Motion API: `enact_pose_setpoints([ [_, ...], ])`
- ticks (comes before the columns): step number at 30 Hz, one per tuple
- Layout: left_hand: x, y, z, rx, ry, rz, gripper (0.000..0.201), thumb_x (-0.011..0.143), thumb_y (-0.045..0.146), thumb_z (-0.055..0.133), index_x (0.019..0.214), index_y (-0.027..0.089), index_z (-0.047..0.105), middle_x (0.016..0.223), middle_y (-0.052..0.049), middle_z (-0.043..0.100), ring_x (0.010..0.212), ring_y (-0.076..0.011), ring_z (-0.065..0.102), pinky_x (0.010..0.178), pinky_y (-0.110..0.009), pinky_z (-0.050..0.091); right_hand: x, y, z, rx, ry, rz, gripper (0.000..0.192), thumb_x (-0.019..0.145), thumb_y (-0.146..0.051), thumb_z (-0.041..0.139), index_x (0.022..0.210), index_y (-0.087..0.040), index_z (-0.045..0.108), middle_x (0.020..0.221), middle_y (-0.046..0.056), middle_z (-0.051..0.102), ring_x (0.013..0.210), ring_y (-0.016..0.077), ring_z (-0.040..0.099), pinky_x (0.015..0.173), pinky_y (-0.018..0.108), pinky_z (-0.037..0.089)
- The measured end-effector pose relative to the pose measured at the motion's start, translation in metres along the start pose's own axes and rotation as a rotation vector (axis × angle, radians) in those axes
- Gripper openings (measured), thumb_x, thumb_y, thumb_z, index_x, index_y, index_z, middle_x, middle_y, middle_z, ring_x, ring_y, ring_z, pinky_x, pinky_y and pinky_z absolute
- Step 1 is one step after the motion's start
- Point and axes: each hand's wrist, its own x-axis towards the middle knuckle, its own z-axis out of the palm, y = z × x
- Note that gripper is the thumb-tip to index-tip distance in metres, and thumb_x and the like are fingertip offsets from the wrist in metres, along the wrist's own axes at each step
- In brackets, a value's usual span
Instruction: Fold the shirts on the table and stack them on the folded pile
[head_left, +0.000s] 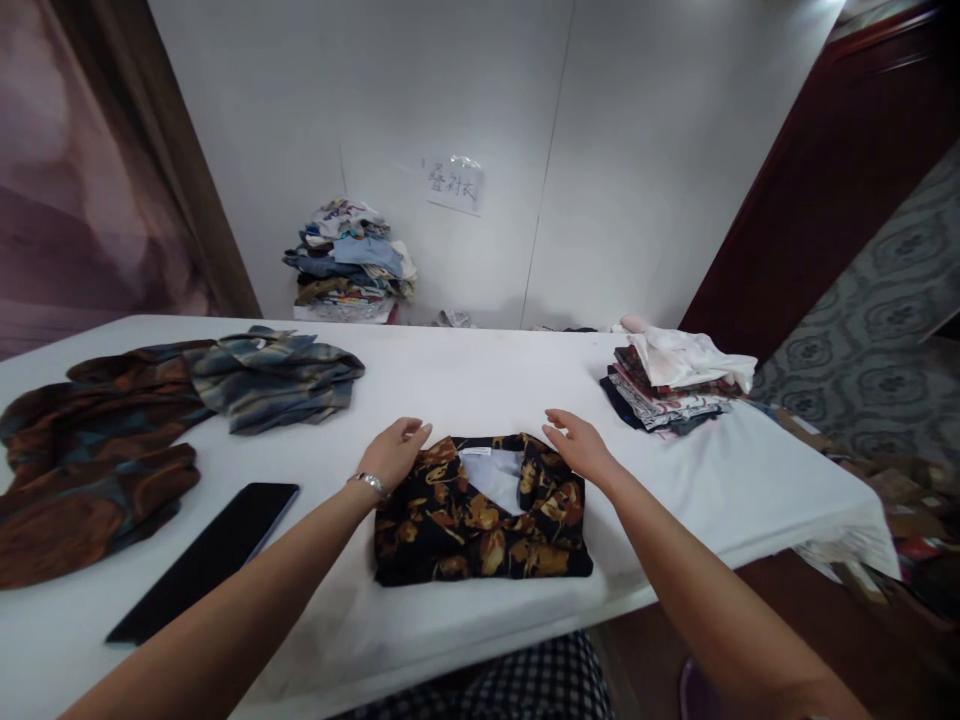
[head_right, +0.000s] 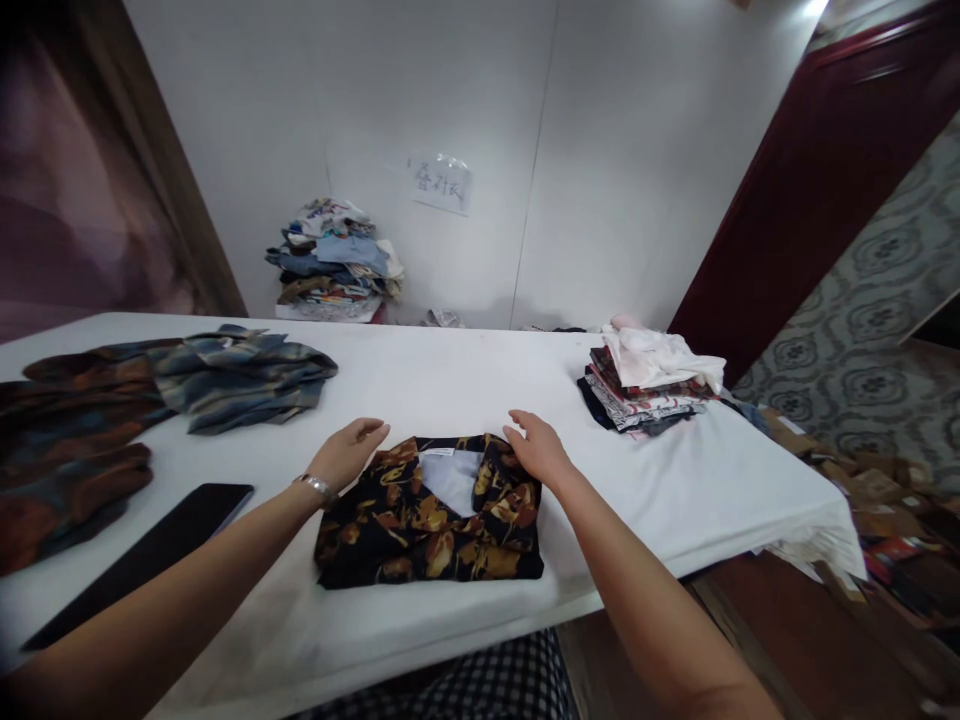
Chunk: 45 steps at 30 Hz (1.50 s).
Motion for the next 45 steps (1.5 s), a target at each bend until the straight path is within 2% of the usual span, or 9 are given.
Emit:
enact_pose_setpoints([
  [3,-0.028,0.005,-0.001,0.141,-0.02,0.29,0.06,0.086,0.057,0.039,0.129,0.018,0.055,0.135,-0.011,0.058,0.125,-0.0275,0.053,0.105,-0.041,0.041,-0.025,-0.012,0.0,0.011,0.0,-0.156,0.045,0.091,-0.048,0.047,0.128,-0.026,0.059,0.139,0.006,0.055,0.131,0.023,0.047,0.111,0.041,0.035],
  [7,-0.057,-0.004,0.021,0.411,-0.211,0.503,0.064,0.086,0.058,0.044,0.139,0.022,0.049,0.153,-0.009,0.037,0.142,-0.0292,0.03,0.118,-0.051,0.018,-0.048,-0.012,0.022,-0.18,-0.223,-0.202,0.056,0.093,-0.055,0.043,0.141,-0.027,0.047,0.154,0.006,0.034,0.144,0.0264,0.025,0.117,0.049,0.021],
  [12,-0.055,-0.026,0.045,0.571,-0.337,0.457,0.065,0.089,0.059,0.042,0.143,0.024,0.043,0.155,-0.01,0.032,0.144,-0.0292,0.026,0.117,-0.055,0.017,-0.048,0.011,0.049,-0.356,-0.351,-0.178,0.06,0.096,-0.054,0.036,0.148,-0.025,0.036,0.157,0.007,0.027,0.146,0.0262,0.019,0.117,0.052,0.016],
  [21,-0.051,-0.029,0.039,0.447,-0.335,0.427,0.06,0.089,0.056,0.041,0.141,0.026,0.047,0.153,-0.007,0.037,0.143,-0.0281,0.029,0.117,-0.053,0.019,-0.05,0.02,0.049,-0.332,-0.291,-0.197,0.054,0.096,-0.051,0.038,0.145,-0.028,0.04,0.154,0.005,0.034,0.144,0.0238,0.026,0.117,0.049,0.021],
  [26,-0.022,-0.027,0.014,0.389,-0.099,0.271,0.066,0.086,0.054,0.043,0.14,0.016,0.046,0.151,-0.014,0.04,0.14,-0.0288,0.035,0.113,-0.045,0.031,-0.047,0.018,0.051,-0.307,-0.3,-0.179,0.054,0.095,-0.052,0.039,0.144,-0.029,0.043,0.153,0.005,0.036,0.144,0.0238,0.027,0.117,0.049,0.019],
  [29,-0.011,-0.023,0.006,0.461,-0.104,0.129,0.078,0.072,0.055,0.062,0.136,0.012,0.05,0.138,-0.021,0.053,0.129,-0.0361,0.048,0.104,-0.048,0.039,-0.04,0.017,0.047,-0.298,-0.277,-0.13,0.062,0.093,-0.055,0.042,0.148,-0.028,0.035,0.156,0.006,0.029,0.146,0.0265,0.02,0.117,0.052,0.016],
  [32,-0.01,-0.018,0.009,0.375,-0.196,0.056,0.057,0.067,0.046,0.067,0.115,0.014,0.064,0.116,-0.018,0.068,0.11,-0.0362,0.062,0.092,-0.044,0.046,-0.032,0.018,0.041,-0.302,-0.21,-0.071,0.075,0.088,-0.057,0.049,0.151,-0.023,0.027,0.156,0.012,0.028,0.144,0.0307,0.024,0.114,0.052,0.022],
  [35,-0.013,-0.015,0.013,0.256,-0.268,0.057,0.033,0.072,0.037,0.063,0.098,0.017,0.068,0.101,-0.01,0.074,0.094,-0.0285,0.068,0.081,-0.034,0.05,-0.028,0.019,0.041,-0.305,-0.224,-0.093,0.076,0.084,-0.051,0.058,0.149,-0.024,0.031,0.14,0.013,0.052,0.13,0.0295,0.046,0.105,0.044,0.037],
  [45,0.036,0.012,-0.023,0.312,0.071,0.082,0.026,0.078,0.039,0.058,0.095,0.02,0.065,0.1,-0.009,0.072,0.096,-0.0251,0.065,0.077,-0.029,0.046,0.051,-0.017,0.036,-0.191,0.0,-0.3,0.055,0.084,-0.037,0.061,0.136,-0.025,0.051,0.133,0.007,0.059,0.124,0.0249,0.053,0.104,0.04,0.041],
])
